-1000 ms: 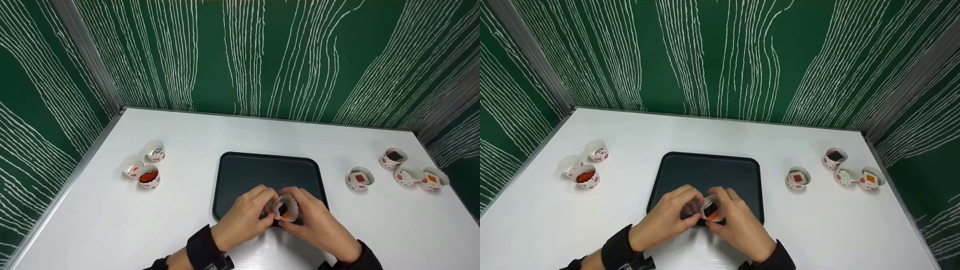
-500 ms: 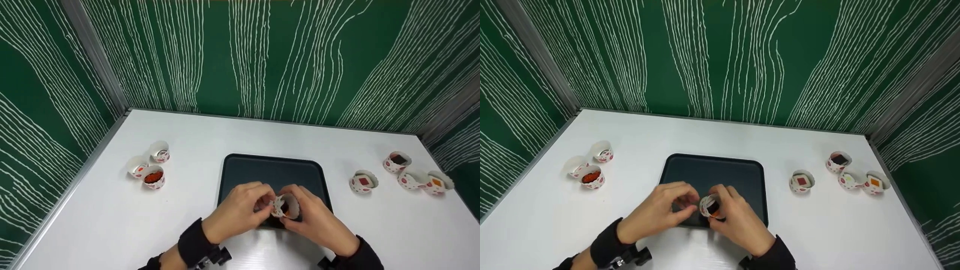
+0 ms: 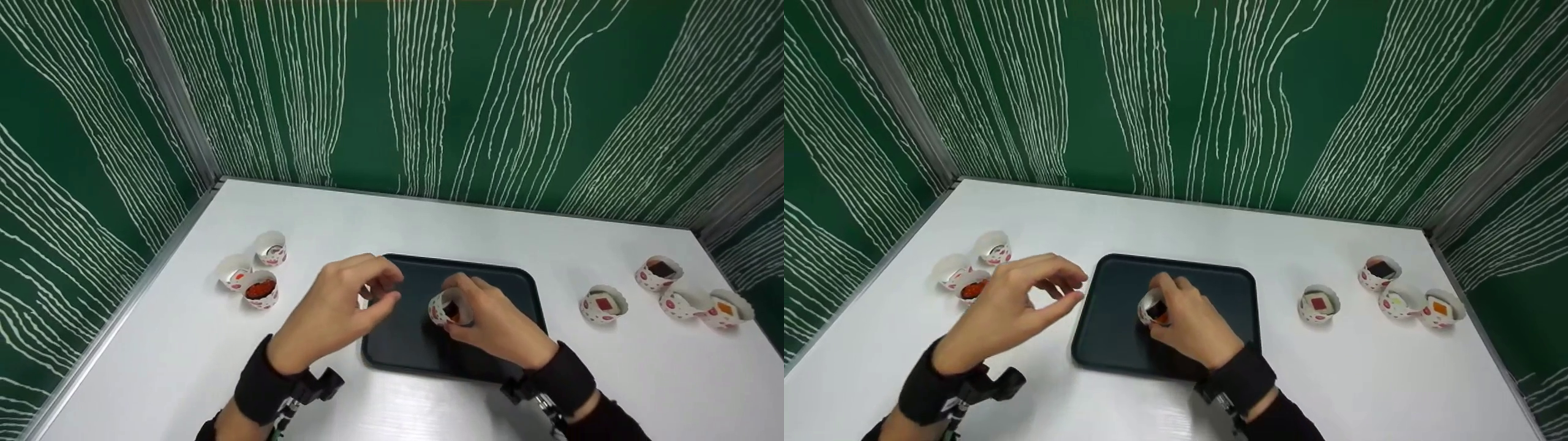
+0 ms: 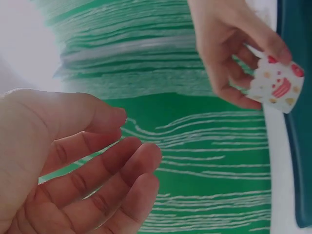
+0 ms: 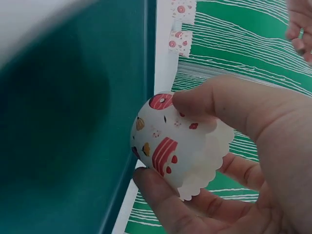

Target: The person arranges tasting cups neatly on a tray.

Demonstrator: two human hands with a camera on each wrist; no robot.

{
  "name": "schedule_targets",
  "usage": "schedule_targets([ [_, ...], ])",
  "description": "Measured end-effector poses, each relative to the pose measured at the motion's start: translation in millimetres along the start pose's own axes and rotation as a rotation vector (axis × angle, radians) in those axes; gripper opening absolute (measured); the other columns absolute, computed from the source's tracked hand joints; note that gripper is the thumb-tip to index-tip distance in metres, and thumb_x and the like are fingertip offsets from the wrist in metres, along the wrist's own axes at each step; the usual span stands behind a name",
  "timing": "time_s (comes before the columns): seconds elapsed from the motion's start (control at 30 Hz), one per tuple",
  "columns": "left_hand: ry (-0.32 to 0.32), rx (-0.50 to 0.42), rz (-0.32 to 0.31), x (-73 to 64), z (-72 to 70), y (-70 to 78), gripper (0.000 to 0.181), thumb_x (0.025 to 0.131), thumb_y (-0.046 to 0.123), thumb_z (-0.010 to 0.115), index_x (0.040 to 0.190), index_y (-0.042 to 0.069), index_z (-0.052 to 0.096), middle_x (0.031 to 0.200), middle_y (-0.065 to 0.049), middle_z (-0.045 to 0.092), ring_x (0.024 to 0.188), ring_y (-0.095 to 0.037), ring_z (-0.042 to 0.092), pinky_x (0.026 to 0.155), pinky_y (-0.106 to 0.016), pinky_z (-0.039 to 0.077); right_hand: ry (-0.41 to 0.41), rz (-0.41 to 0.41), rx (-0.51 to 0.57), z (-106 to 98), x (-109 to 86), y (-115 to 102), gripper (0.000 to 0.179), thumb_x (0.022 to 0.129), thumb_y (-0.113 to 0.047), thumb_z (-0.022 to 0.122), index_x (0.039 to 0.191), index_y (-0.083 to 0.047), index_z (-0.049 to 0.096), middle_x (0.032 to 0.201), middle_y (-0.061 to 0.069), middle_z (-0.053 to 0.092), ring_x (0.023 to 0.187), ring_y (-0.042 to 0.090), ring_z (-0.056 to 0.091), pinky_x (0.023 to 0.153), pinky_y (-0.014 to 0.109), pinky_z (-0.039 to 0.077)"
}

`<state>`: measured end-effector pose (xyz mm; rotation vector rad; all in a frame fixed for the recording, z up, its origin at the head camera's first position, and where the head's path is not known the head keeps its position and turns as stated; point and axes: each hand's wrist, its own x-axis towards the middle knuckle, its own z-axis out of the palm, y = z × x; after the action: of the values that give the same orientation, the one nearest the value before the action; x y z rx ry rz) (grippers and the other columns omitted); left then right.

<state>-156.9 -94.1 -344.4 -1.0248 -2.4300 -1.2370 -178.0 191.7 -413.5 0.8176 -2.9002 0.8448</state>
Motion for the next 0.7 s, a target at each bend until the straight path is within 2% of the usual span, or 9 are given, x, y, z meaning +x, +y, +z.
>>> schedule_targets([
  [0.23,0.074,0.06,-0.004,-3.3,-19.7,0.8,0.01,0.097,0.009,0.077,0.107,0.013,0.076,0.098,0.002,0.075,0.084,-0.007,0.07,0.075,-0.026,0.061,-0.026,-0.025,-0.005,2,31.2,-4,0.051,0.09,-0.011,0.084,0.134,-0.006,0.059,0.111,0.011,0.07,0.082,0.011,0.065,0.073,0.028,0.056],
  [0.47,0.128,0.099,0.001,-5.3,-28.5,-0.8,0.012,0.096,0.009,0.078,0.106,0.015,0.077,0.095,0.003,0.075,0.082,-0.006,0.071,0.073,-0.027,0.061,-0.043,-0.012,-0.014,11,64.1,-8,0.049,0.088,-0.007,0.083,0.13,-0.006,0.059,0.109,0.012,0.069,0.09,0.019,0.065,0.077,0.034,0.057],
  [0.7,0.123,0.107,-0.004,-5.6,-30.9,-0.8,0.011,0.096,0.009,0.078,0.105,0.014,0.076,0.095,0.002,0.075,0.082,-0.007,0.071,0.072,-0.025,0.06,-0.034,-0.013,-0.037,20,90.5,-12,0.049,0.084,-0.007,0.084,0.126,-0.004,0.06,0.11,0.016,0.071,0.099,0.03,0.067,0.083,0.044,0.06],
])
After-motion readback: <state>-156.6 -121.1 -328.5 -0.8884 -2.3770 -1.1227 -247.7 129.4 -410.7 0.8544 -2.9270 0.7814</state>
